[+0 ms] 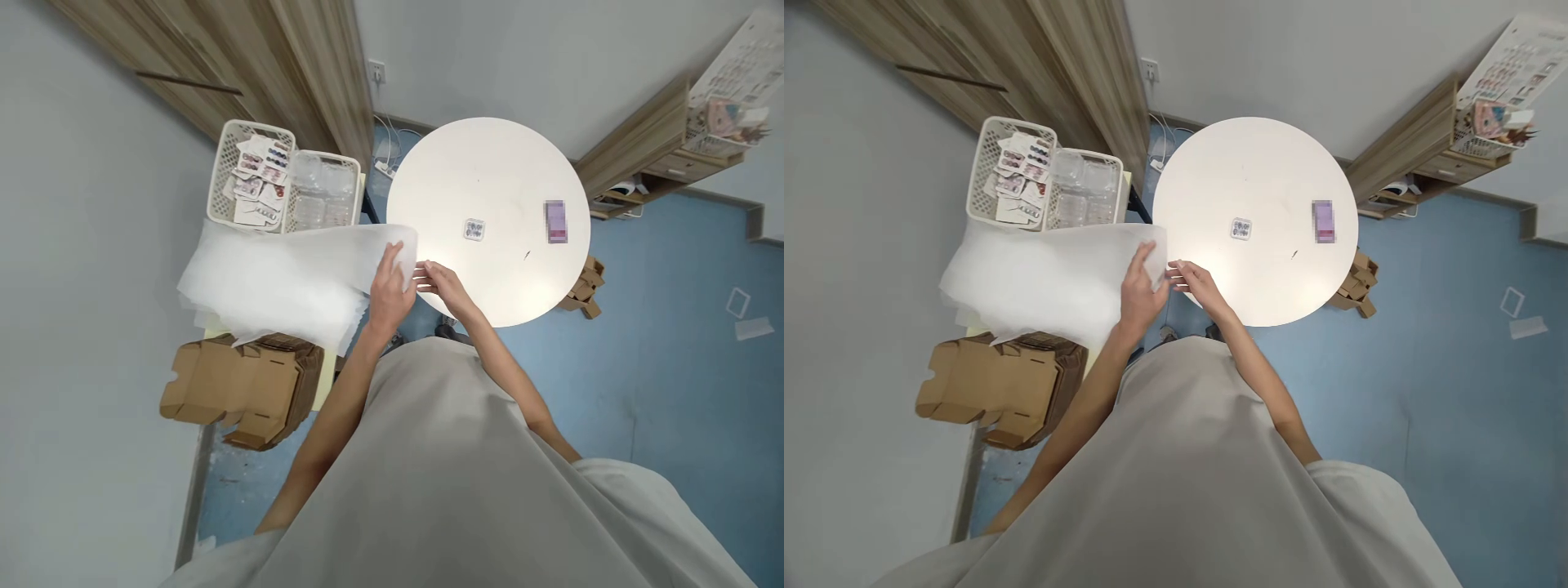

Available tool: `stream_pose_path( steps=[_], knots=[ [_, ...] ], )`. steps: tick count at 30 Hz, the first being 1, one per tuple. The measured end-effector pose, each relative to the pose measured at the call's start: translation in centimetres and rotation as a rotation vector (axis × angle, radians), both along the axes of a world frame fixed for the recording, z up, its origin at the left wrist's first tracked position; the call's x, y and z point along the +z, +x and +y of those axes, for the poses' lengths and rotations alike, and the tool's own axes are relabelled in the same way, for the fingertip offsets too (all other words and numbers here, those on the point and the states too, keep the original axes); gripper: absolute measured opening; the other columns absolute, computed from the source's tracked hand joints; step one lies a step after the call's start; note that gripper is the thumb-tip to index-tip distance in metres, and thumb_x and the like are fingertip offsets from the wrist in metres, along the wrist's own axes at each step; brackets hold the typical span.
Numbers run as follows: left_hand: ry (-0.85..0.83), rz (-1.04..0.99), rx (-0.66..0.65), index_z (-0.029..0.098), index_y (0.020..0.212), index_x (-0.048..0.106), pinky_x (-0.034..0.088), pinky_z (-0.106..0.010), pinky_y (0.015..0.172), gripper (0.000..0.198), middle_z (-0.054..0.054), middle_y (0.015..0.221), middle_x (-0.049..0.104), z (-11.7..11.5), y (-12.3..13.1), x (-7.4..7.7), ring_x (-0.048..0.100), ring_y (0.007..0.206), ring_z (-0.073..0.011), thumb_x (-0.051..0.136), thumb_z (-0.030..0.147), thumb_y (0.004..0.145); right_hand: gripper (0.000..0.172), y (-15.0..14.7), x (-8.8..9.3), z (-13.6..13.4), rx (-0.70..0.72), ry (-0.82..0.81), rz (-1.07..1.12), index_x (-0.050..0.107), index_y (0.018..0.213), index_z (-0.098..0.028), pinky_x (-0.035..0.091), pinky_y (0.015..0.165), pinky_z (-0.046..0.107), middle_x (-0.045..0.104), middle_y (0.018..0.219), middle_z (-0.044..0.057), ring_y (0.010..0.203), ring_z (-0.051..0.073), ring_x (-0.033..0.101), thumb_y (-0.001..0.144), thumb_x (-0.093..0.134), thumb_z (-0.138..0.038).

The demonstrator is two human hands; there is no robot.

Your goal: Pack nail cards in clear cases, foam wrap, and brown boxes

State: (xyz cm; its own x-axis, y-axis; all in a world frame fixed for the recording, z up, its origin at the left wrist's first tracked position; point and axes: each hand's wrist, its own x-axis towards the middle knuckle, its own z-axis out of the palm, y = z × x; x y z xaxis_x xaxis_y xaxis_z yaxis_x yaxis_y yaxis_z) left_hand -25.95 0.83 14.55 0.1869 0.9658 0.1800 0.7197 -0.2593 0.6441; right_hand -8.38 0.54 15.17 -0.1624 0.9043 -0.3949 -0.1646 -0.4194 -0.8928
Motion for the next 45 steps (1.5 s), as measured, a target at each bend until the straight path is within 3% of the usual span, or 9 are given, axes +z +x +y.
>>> stream_pose_path(
  steps=[4,10,18,23,27,32,36,40,45],
  knots=[
    [-0.014,0.086,-0.311,0.02,0.114,0.07,0.04,-0.059,0.139,0.022,-0.013,0.174,0.052,1.4,5.0,-2.3,0.025,0.176,-0.0335,0.056,0.009,0.101,0.07,5.1,-0.9,1.5,-0.087,-0.024,-0.006,0.075,0.122,-0.022,0.066,0.099,0.039,0.081,0.127,0.011,0.118,0.028,0.077,0.1,0.059,-0.085],
    [-0.111,0.174,-0.474,0.018,0.103,0.072,0.038,-0.062,0.139,0.029,-0.015,0.173,0.054,2.6,10.7,-6.9,0.026,0.175,-0.0335,0.053,-0.002,0.095,0.055,13.1,-5.9,1.7,-0.159,-0.1,-0.228,0.074,0.108,-0.022,0.065,0.098,0.041,0.083,0.114,0.01,0.107,0.029,0.081,0.088,0.085,-0.071],
    [-0.412,0.269,-0.408,0.018,0.123,0.075,0.042,-0.063,0.136,0.047,-0.018,0.173,0.052,1.4,14.5,-11.8,0.035,0.172,-0.0379,0.06,-0.004,0.085,0.041,17.4,-13.4,2.3,-0.171,-0.251,-0.379,0.068,0.092,-0.024,0.064,0.092,0.039,0.082,0.096,0.007,0.087,0.024,0.081,0.102,0.069,-0.063],
    [-0.516,0.293,-0.327,0.016,0.128,0.075,0.046,-0.058,0.134,0.04,-0.021,0.165,0.061,0.7,15.5,-14.2,0.048,0.164,-0.0361,0.055,0.003,0.095,0.026,18.1,-15.8,4.1,-0.107,-0.268,-0.546,0.063,0.089,-0.025,0.06,0.095,0.038,0.083,0.097,0.006,0.086,0.022,0.08,0.109,0.057,-0.04],
    [-0.558,0.249,-0.255,0.019,0.13,0.075,0.048,-0.055,0.132,0.035,-0.016,0.168,0.059,0.1,15.3,-15.9,0.05,0.163,-0.0336,0.055,0.013,0.103,0.034,18.3,-16.8,5.5,-0.034,-0.284,-0.623,0.058,0.082,-0.026,0.059,0.096,0.037,0.081,0.095,0.005,0.088,0.022,0.077,0.11,0.06,-0.046],
    [-0.591,0.166,-0.188,0.017,0.14,0.073,0.043,-0.052,0.137,0.04,-0.016,0.175,0.052,-1.0,14.7,-17.1,0.046,0.166,-0.0307,0.052,0.018,0.106,0.058,18.9,-17.5,7.1,-0.082,-0.241,-0.461,0.064,0.092,-0.024,0.063,0.09,0.037,0.077,0.096,0.008,0.096,0.024,0.073,0.11,0.045,-0.077],
    [-0.616,0.131,-0.137,0.018,0.145,0.072,0.04,-0.049,0.139,0.045,-0.013,0.177,0.05,-1.4,15.0,-17.3,0.044,0.168,-0.028,0.05,0.015,0.106,0.042,20.7,-18.4,9.8,0.011,-0.039,-0.634,0.07,0.115,-0.023,0.061,0.109,0.046,0.076,0.128,0.014,0.121,0.027,0.07,0.112,0.05,-0.06],
    [-0.626,0.11,-0.105,0.015,0.146,0.073,0.04,-0.047,0.139,0.046,-0.014,0.177,0.049,-1.5,15.4,-17.2,0.043,0.168,-0.0291,0.05,0.015,0.106,0.035,22.2,-20.0,13.6,0.229,0.269,-0.977,0.068,0.129,-0.022,0.04,0.134,0.062,0.048,0.171,0.019,0.164,0.036,0.038,0.108,0.065,-0.049],
    [-0.61,0.092,-0.1,0.016,0.144,0.074,0.041,-0.054,0.138,0.046,-0.014,0.177,0.05,-1.5,15.5,-17.3,0.045,0.167,-0.0319,0.049,0.015,0.105,0.035,22.6,-22.0,18.0,0.374,0.373,-1.019,0.062,0.141,-0.019,0.036,0.134,0.068,0.046,0.172,0.02,0.166,0.036,0.035,0.114,0.055,-0.041]
  ],
)
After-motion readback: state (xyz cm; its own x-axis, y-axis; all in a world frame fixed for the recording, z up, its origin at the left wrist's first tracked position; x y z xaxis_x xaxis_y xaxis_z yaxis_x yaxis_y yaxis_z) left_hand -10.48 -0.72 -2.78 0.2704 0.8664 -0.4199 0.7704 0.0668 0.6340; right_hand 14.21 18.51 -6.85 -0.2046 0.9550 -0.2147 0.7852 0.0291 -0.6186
